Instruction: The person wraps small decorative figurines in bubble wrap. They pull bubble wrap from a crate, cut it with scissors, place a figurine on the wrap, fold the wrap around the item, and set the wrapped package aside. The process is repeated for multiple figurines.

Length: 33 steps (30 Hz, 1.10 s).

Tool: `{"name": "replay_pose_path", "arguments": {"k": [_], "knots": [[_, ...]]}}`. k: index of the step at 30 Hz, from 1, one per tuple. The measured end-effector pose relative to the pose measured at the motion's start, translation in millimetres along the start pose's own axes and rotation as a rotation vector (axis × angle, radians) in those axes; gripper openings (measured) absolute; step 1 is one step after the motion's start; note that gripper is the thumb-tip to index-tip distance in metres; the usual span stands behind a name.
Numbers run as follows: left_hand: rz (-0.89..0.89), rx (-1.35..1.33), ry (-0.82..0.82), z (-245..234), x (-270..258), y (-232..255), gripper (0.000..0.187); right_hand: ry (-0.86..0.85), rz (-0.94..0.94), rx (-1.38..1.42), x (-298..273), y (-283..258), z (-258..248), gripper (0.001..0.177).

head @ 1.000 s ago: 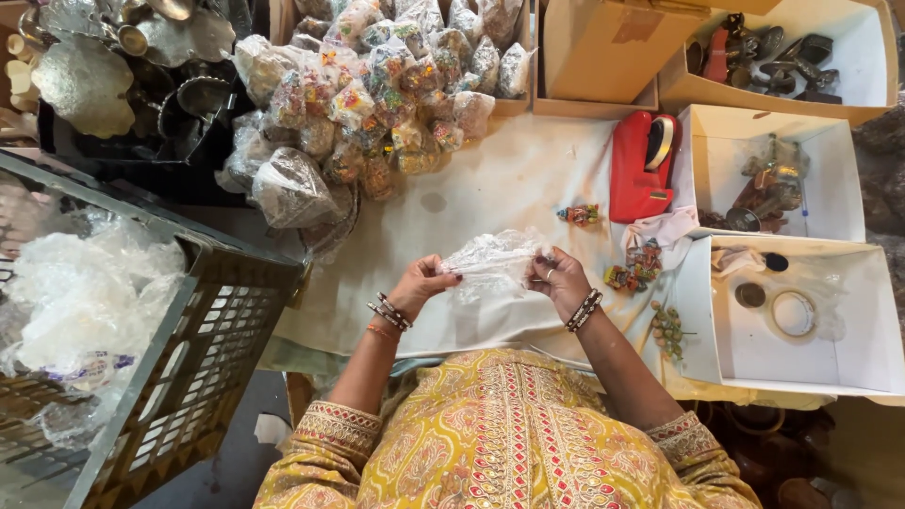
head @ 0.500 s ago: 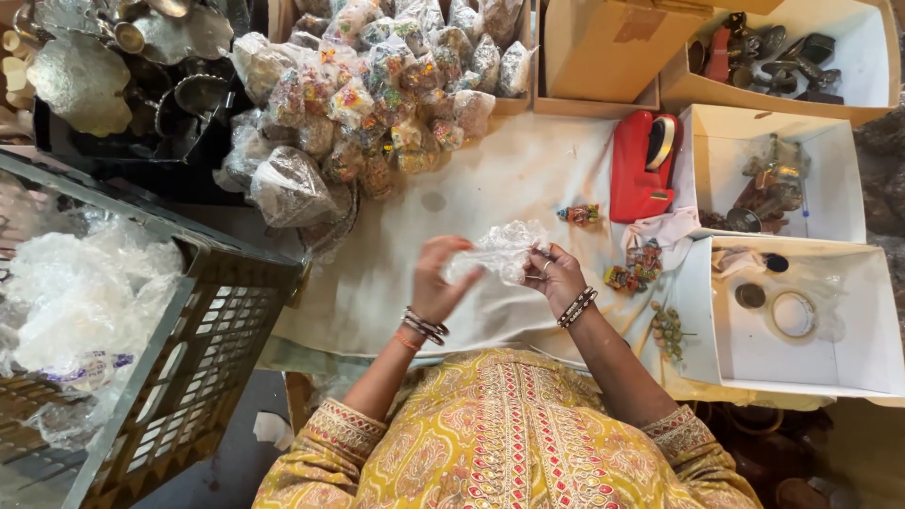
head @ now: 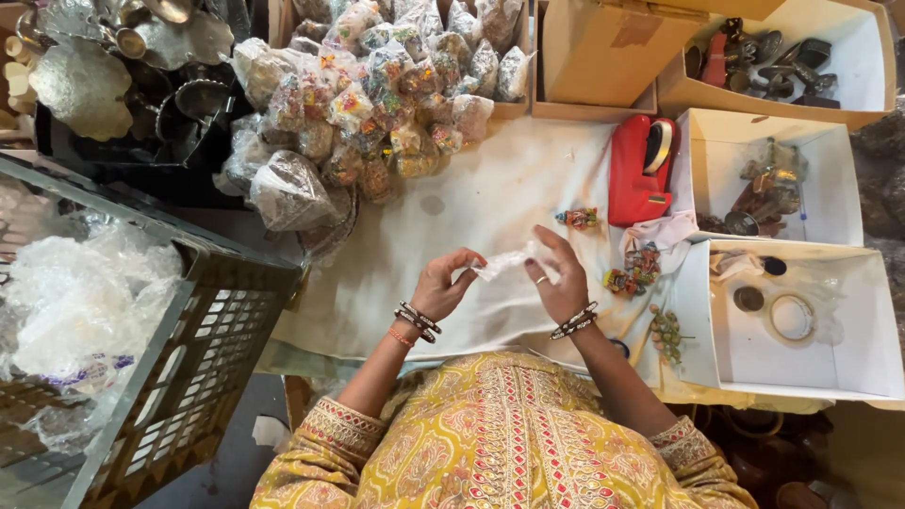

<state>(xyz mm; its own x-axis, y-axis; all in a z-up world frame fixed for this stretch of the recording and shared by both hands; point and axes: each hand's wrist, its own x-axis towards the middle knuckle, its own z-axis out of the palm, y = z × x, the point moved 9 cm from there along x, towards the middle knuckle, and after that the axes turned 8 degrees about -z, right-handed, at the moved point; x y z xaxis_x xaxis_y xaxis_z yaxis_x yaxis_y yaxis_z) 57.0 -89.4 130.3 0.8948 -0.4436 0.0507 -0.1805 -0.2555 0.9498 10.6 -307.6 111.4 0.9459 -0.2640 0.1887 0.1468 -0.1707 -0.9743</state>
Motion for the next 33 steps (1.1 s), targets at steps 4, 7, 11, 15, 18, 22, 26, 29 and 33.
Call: {"name": "replay_pose_path", "arguments": {"k": [4, 7, 11, 15, 18, 22, 26, 29, 33], "knots": [[-0.012, 0.066, -0.085, 1.5, 0.2, 9.5, 0.011, -0.229, -0.47, -0.481, -2.9, -85.1, 31.9, 0.052], [-0.002, 0.021, -0.041, -0.8, 1.6, 9.1, 0.013, -0.38, -0.51, -0.545, -8.9, -75.0, 50.8, 0.047], [-0.084, -0.015, 0.018, -6.7, 2.4, 0.1, 0.015, -0.354, -0.165, -0.457, -6.5, -25.3, 44.3, 0.026], [-0.182, -0.074, 0.023, -5.9, 4.8, -14.8, 0.011, -0.314, -0.063, -0.407, -8.2, -10.1, 36.1, 0.022], [-0.17, -0.354, 0.054, -4.5, 12.4, -58.5, 0.013, -0.284, -0.145, -0.359, -8.3, -3.4, 30.1, 0.014], [-0.236, -0.538, -0.034, -9.2, 16.0, -87.2, 0.01, -0.256, 0.001, -0.186, -5.0, 17.4, 15.7, 0.013], [-0.248, -0.505, -0.098, -5.1, 11.7, -65.6, 0.012, -0.225, 0.085, -0.093, -5.0, 51.1, 7.6, 0.011], [-0.309, -0.542, -0.106, 0.9, 13.3, -52.3, 0.018, -0.207, 0.087, 0.038, -5.4, 64.0, 6.2, 0.01], [-0.3, -0.538, -0.181, 21.1, 9.5, -71.7, 0.025, -0.218, 0.088, 0.094, -5.4, 60.4, 7.4, 0.012]]}}
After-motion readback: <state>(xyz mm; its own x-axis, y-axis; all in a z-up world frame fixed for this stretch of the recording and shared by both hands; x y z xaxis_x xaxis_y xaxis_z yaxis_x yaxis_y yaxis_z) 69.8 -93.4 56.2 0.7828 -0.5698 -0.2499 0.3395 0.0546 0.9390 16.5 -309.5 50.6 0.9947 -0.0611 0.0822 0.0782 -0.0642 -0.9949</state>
